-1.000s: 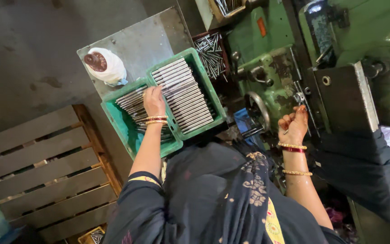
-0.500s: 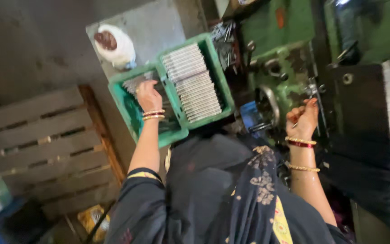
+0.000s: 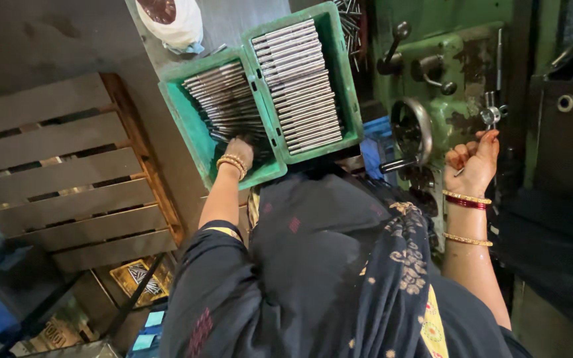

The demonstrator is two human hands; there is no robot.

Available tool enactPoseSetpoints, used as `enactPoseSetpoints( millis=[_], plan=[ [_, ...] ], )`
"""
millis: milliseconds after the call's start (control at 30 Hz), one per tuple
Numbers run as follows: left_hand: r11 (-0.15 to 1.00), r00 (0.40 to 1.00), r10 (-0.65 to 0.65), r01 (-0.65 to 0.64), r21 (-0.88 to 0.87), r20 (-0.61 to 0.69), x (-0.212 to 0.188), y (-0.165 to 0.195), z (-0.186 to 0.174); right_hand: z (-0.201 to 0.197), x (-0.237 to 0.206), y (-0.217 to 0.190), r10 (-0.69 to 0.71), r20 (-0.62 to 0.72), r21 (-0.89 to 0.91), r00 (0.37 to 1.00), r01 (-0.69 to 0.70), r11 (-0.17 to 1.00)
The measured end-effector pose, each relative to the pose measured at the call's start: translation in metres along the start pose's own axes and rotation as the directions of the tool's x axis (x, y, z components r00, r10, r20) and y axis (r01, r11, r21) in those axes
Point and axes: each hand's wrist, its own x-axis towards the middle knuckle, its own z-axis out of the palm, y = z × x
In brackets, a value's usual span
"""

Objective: The person repeatedly picks metal rods from a green crate, inserts them into a lathe chuck, operates the machine to machine the rods, and then removes the finished pieces. The process is repeated continuously throughout the clip.

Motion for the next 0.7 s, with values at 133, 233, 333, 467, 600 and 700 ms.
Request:
enactPoseSetpoints(
  millis=[133,233,333,467,600,700],
  plan=[
    [0.869,0.995,-0.024,0.071,-0.490,0.101,-0.004,-0.009,-0.008,0.008,0.002,-0.004,0.020,0.030,0.036,0.999,-0.021,0.999],
    [0.283,0.983,-0.179,0.022,-0.959,-0.030,-0.010,-0.040,-0.032,0.016,0.003,-0.001,0.102,-0.004,0.080,0.995,-0.102,0.992],
    [-0.262,0.924,-0.351,-0.251,-0.932,-0.150,0.000,-0.056,-0.073,0.034,0.004,0.003,0.281,0.073,0.159,0.957,-0.290,0.944],
    [-0.376,0.894,-0.402,-0.356,-0.856,-0.195,0.076,0.021,-0.147,0.080,0.000,0.007,0.373,0.201,0.168,0.906,-0.407,0.898],
    [-0.022,0.821,0.221,-0.535,-0.845,-0.526,0.096,0.159,-0.211,0.122,-0.011,0.002,0.362,0.294,0.151,0.885,-0.417,0.896],
    [-0.175,0.902,0.328,-0.235,-0.956,-0.282,0.076,0.213,-0.258,0.133,-0.023,-0.004,0.370,0.323,0.069,0.871,-0.411,0.909]
  ],
)
